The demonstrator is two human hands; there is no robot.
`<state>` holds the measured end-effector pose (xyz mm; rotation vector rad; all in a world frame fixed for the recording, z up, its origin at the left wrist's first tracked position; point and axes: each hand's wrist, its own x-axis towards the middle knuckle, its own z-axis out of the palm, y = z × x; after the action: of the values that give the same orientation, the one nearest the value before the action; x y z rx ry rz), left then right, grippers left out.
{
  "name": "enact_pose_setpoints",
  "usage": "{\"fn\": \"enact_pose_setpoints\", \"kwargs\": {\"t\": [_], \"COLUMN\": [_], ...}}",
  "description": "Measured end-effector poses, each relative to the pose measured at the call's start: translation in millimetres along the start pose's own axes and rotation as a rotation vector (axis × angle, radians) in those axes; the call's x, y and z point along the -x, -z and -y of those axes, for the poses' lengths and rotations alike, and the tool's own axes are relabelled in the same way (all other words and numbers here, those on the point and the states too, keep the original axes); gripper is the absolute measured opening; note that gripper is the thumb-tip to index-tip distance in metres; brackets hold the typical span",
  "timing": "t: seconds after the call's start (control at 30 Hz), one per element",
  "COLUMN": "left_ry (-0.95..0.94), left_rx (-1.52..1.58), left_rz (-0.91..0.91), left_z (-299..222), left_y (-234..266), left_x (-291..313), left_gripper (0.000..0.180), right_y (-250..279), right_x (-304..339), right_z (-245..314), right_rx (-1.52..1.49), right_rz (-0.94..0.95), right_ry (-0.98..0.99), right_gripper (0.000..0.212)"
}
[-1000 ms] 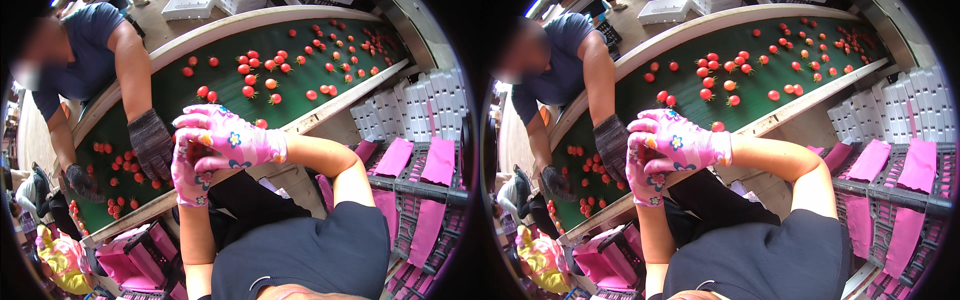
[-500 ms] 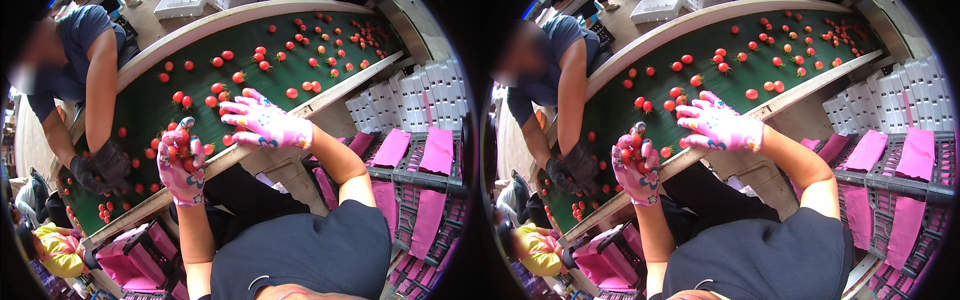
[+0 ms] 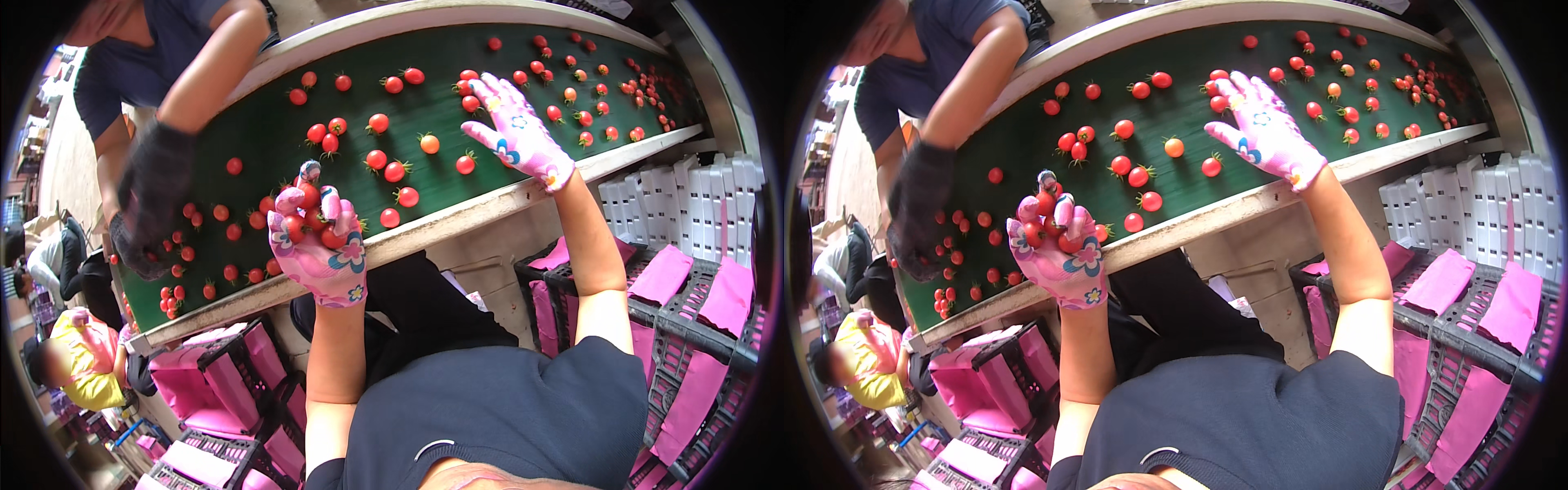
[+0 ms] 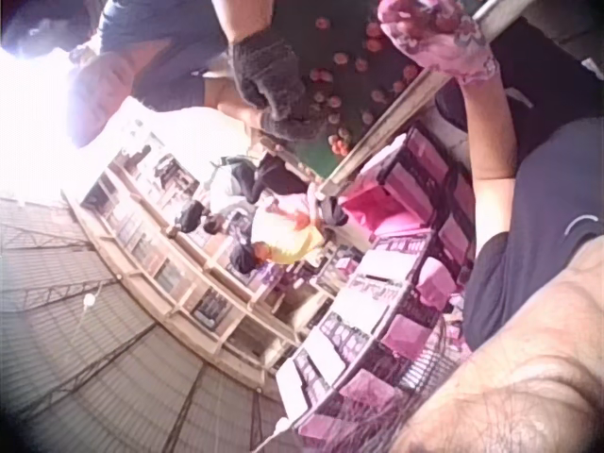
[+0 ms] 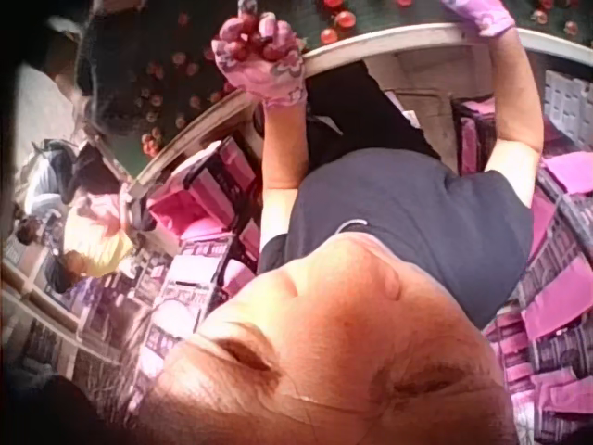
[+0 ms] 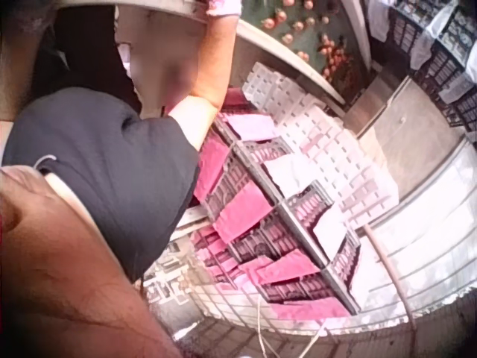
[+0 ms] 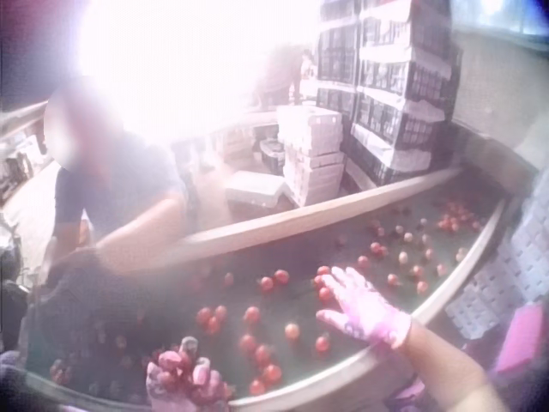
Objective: The person sorts small red tomatoes on a moving conveyor belt, picking out certain ones and placing them into a round bowl held near their lap.
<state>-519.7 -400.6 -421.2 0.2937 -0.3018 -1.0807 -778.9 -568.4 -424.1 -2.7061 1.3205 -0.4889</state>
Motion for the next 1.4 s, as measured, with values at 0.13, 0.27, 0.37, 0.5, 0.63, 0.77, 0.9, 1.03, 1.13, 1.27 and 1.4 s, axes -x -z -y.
{"fn": "enact_pose_setpoints", "kwargs": {"t": [0.13,0.27,0.37,0.5,0.63,0.77,0.9,1.03,1.13,1.27,1.4], "left_ry": [-0.115,-0.389,-0.536,-0.423,-0.398,-0.403,-0.351,-0.321,-0.29,-0.388,-0.345], "left_rx": [-0.013,-0.254,-0.44,-0.331,-0.264,-0.426,-0.555,-0.524,-0.557,-0.788,-0.81], "left_rz": [-0.074,0.028,-0.114,-0.216,-0.127,-0.13,-0.135,-0.104,-0.053,0.091,0.027], "left_z": [-7.5,-38.5,-49.4,-49.6,-60.2,-51.2,-52.8,-55.5,-60.0,-55.9,-53.2], "left_y": [-6.2,6.4,1.1,6.9,29.5,15.3,16.2,26.4,29.6,22.4,25.8], "left_x": [5.4,8.6,9.8,6.2,5.0,8.5,8.4,4.6,8.6,12.5,13.1], "left_gripper": [0.03,0.034,0.033,0.028,0.03,0.035,0.037,0.038,0.036,0.033,0.033], "right_y": [-6.9,-2.4,-17.8,-29.0,-18.7,-8.5,13.3,15.7,6.4,11.6,38.4], "right_x": [-13.4,-27.1,-51.6,-61.7,-29.8,-14.4,-21.0,-27.9,-12.2,22.6,27.9], "right_z": [44.3,63.2,55.7,78.2,115.0,77.2,25.9,0.7,12.4,38.6,19.3], "right_rx": [-0.228,-0.427,-0.132,-0.276,-0.433,-0.261,0.177,0.065,-0.202,-0.462,-0.108], "right_rz": [0.138,0.033,-0.18,0.154,0.016,0.011,0.017,0.19,0.101,0.19,-0.084], "right_ry": [0.256,0.334,0.311,0.379,0.713,0.445,-0.105,-0.296,0.101,0.3,0.059], "right_gripper": [0.059,0.036,0.05,0.058,0.046,0.049,0.06,0.067,0.055,0.045,0.046]}}
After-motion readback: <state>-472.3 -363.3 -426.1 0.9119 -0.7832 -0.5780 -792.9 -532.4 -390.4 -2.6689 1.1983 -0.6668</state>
